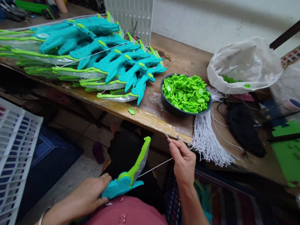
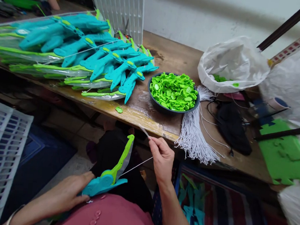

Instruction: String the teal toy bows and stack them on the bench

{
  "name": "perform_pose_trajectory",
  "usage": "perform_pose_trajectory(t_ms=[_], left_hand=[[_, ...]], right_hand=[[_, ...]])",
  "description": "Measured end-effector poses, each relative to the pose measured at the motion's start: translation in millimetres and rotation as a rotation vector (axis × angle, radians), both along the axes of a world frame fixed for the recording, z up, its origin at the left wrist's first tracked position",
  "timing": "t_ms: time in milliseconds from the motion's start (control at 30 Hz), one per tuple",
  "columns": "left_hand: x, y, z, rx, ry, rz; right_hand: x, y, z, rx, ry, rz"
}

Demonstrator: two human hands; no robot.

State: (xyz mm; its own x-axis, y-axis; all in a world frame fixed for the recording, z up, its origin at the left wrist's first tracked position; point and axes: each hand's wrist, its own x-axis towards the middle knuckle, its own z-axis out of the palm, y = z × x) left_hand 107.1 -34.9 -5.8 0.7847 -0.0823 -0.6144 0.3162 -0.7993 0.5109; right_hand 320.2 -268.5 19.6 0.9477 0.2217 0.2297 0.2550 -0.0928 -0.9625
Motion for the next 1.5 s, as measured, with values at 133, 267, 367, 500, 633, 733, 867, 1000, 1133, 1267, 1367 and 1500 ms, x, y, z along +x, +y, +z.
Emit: perform_pose_trajectory(t_ms=[133,267,367,500,633,733,867,1000,1133,1267,1367,1500], left_hand=[[-5,-11,-2.8,0.059,0.031,-0.020],[-7,-14,-2.2,0.078,0.027,-0.015],[-7,-14,0.8,0.078,0.016,-0.012],[-6,-13,2.8,0.080,0.017,-0.015],[-6,-12,0.0,0.075,0.011,-0.028],[-6,-12,-1.1,0.066,0.005,-0.031],[-8,-12,-1.1,0.067,0.006,-0.029],[-9,-14,-1.2,0.071,0.012,-0.024],[-7,-18,3.0,0.067,0.012,0.001],[-4,-20,8.0,0.063,0.022,0.000],[-1,-22,9.3,0.041,-0.021,0.006],[6,-31,13.8,-0.034,-0.136,0.019]], right_hand=[[-7,3,9.7,-0.123,-0.135,0.028],[-15,7,9.1,-0.254,-0.312,0.039],[-19,8,7.5,-0.370,-0.504,0.021],[-21,10,5.1,-0.474,-0.677,0.034],[-21,10,1.9,-0.531,-0.727,0.028],[-21,10,-0.7,-0.540,-0.735,0.023],[-23,9,-2.6,-0.556,-0.752,0.013],[-27,11,-1.5,-0.607,-0.801,0.003],[-30,18,-1.1,-0.662,-0.785,0.008],[-28,30,-4.7,-0.810,-0.746,-0.009],[-21,35,-7.4,-0.936,-0.718,0.060],[-7,24,-5.1,-0.986,-0.694,0.143]])
